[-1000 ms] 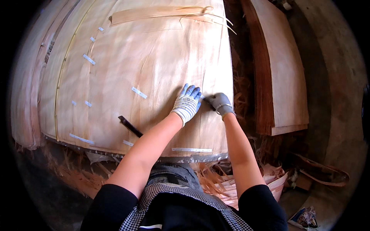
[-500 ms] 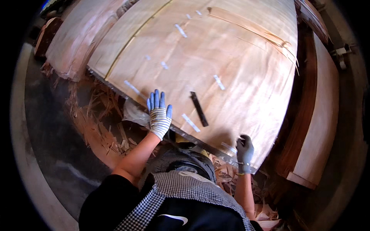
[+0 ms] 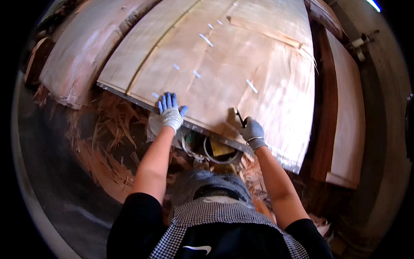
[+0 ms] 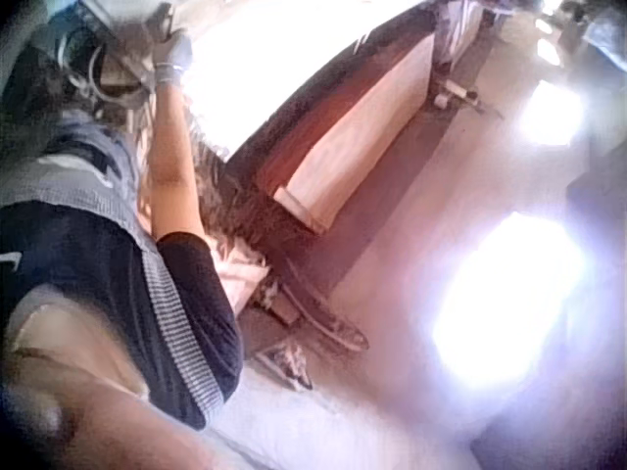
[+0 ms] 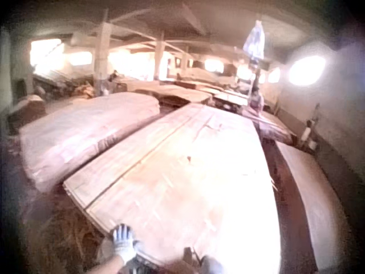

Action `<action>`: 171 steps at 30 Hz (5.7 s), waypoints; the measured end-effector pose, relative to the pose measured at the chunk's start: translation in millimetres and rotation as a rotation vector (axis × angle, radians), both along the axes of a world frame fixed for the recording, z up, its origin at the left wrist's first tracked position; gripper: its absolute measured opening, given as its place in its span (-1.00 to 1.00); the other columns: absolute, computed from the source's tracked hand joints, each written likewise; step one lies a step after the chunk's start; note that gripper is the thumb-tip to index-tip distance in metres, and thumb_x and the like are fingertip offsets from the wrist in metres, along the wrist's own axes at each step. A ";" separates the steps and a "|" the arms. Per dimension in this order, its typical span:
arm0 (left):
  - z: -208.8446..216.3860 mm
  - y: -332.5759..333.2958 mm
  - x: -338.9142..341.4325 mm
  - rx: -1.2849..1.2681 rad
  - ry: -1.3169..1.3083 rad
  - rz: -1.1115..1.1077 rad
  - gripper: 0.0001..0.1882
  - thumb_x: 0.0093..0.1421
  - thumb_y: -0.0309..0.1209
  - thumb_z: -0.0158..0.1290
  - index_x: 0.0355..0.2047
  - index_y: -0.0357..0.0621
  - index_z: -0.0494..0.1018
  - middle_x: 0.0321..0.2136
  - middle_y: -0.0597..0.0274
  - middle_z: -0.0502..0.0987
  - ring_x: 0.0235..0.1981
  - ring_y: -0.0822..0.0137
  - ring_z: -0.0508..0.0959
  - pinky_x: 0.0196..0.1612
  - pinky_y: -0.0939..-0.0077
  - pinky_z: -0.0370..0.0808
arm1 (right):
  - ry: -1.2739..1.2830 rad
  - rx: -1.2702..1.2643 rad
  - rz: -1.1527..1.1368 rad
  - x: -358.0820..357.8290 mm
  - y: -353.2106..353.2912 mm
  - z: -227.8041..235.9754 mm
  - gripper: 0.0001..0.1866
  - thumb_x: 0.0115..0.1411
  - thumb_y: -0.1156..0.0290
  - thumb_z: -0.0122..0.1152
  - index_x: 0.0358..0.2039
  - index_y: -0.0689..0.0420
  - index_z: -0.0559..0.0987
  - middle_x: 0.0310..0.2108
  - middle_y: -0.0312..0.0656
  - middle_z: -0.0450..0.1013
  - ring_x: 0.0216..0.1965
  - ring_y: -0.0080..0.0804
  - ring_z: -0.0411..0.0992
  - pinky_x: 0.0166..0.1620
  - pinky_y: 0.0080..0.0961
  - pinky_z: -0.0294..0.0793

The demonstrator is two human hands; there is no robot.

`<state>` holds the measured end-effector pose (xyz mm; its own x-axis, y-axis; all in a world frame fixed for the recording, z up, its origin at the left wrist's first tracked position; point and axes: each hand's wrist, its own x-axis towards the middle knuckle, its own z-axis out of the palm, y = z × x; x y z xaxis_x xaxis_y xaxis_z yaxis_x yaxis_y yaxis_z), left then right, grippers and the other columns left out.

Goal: The person prepares large veneer sheets by peeling away thin wood strips, applying small white adhesive strips to repair cracks, and moving the sheets between stacks and onto a metal work table using a long wooden pole for reach.

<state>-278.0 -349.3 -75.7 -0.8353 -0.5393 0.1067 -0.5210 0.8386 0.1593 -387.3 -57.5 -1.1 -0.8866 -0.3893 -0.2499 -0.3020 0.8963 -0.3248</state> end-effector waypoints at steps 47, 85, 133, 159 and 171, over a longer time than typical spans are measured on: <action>28.5 525.9 -338.2 -0.056 0.167 -0.533 -0.47 0.00 -0.18 -0.03 -0.03 -0.19 0.30 0.09 0.02 0.19 0.14 0.06 0.11 0.19 0.10 -0.10 | 0.220 -0.265 -0.468 -110.4 707.4 35.3 -0.75 -0.09 0.42 0.15 -0.33 0.18 0.47 -0.36 0.00 0.44 -0.29 -0.03 0.41 -0.25 -0.33 0.41; 32.8 553.2 -919.0 -0.064 -0.136 0.138 -0.12 -0.12 0.02 0.09 0.13 -0.18 0.07 0.16 0.03 0.06 0.20 0.08 0.01 0.21 0.11 -0.15 | 0.084 -0.458 0.080 -1063.7 651.7 6.1 -0.75 -0.04 0.48 0.09 -0.28 0.21 0.45 -0.40 -0.02 0.47 -0.34 -0.27 0.45 -0.26 -0.45 0.39; -12.5 556.6 -935.0 -0.063 -0.157 0.783 -0.58 0.06 -0.39 -0.25 -0.04 -0.08 0.31 -0.02 0.12 0.34 0.05 0.17 0.28 0.13 0.19 0.14 | -0.846 -0.799 -0.167 -1415.4 213.1 -69.1 -0.87 -0.14 0.66 0.18 -0.48 0.29 0.55 -0.66 -0.10 0.42 -0.78 -0.28 0.37 -0.74 -0.46 0.34; 18.4 724.3 -986.8 0.353 -0.085 0.672 -0.56 0.03 -0.26 -0.03 -0.07 -0.13 0.33 -0.05 0.01 0.35 -0.03 0.09 0.34 0.05 0.28 0.21 | -0.820 -0.410 -0.108 -1365.2 464.0 -129.7 -0.84 0.03 0.37 0.16 -0.50 0.22 0.53 -0.66 -0.30 0.38 -0.68 -0.50 0.33 -0.61 -0.51 0.32; 46.8 555.5 -1144.9 0.106 0.078 0.436 -0.45 -0.01 -0.23 -0.01 0.02 -0.14 0.25 0.10 0.00 0.17 0.11 0.05 0.17 0.16 0.14 0.04 | -0.196 -0.606 0.595 -1424.0 264.9 -48.8 -0.61 -0.09 0.63 -0.01 -0.18 0.13 0.50 -0.38 -0.12 0.46 -0.40 -0.37 0.44 -0.32 -0.49 0.43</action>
